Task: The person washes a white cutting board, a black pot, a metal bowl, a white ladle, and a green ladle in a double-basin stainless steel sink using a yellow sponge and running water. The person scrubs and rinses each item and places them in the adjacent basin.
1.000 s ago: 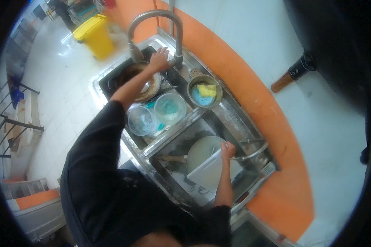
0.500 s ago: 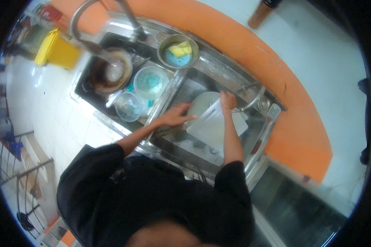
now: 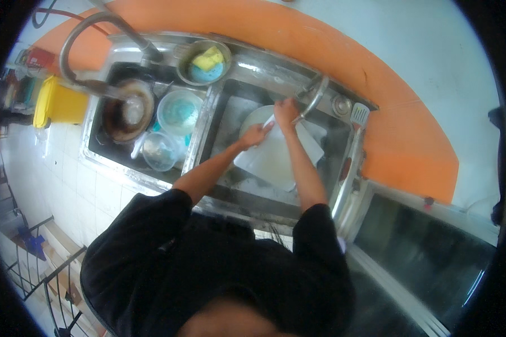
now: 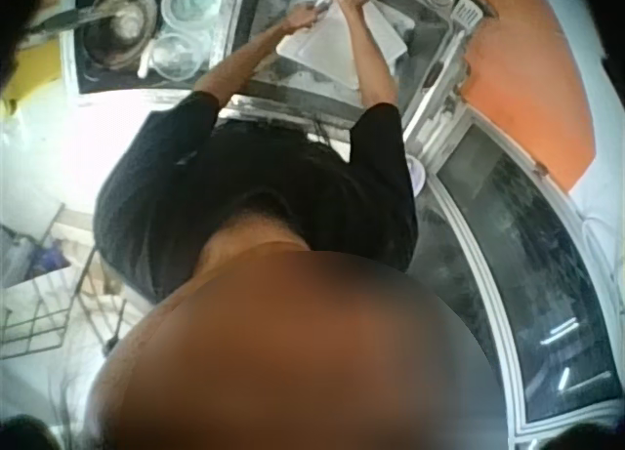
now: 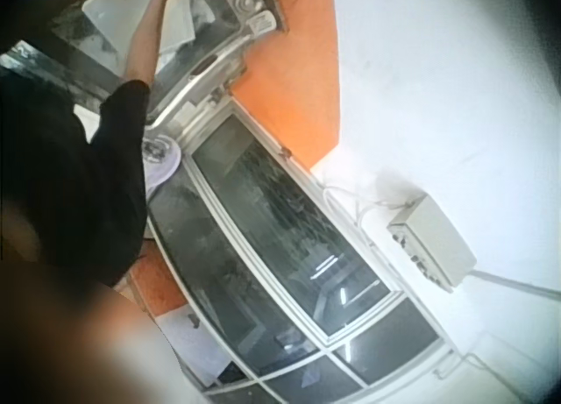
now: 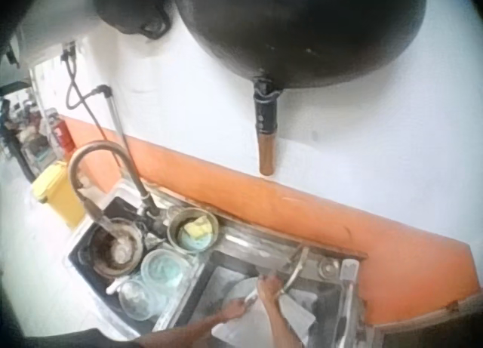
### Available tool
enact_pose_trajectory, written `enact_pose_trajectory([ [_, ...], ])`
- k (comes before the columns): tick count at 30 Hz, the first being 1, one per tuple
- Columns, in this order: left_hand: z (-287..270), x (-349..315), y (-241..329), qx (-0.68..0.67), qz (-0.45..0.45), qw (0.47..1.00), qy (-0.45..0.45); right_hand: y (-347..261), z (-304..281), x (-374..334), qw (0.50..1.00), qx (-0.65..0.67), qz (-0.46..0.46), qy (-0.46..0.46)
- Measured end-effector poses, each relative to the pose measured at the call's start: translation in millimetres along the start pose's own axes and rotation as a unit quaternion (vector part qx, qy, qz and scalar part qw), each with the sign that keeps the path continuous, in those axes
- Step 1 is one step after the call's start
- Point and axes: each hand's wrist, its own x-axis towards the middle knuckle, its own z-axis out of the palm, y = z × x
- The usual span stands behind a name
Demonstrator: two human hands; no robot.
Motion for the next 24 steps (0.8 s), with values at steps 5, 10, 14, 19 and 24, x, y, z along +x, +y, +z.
enact_pose_trajectory([
  [5,5,22,11,0.01,0.065,0.997,-0.031,-6,-58,-12,0.945,0.097,-0.174,-0.258],
  [10,17,43,7,-0.105,0.311,0.94,-0.093,-3,-100,-14,0.928,0.211,-0.071,-0.298],
  [14,15,72,14,0.134,0.32,0.935,-0.074,-8,-109,-5,0.778,0.241,0.055,-0.578],
  [19,9,69,8,0.315,0.32,0.893,-0.015,-15,-113,-11,0.849,0.177,-0.021,-0.497],
  [24,-2,25,22,0.129,0.11,0.984,0.061,-12,-108,-6,0.939,0.032,-0.146,-0.309],
])
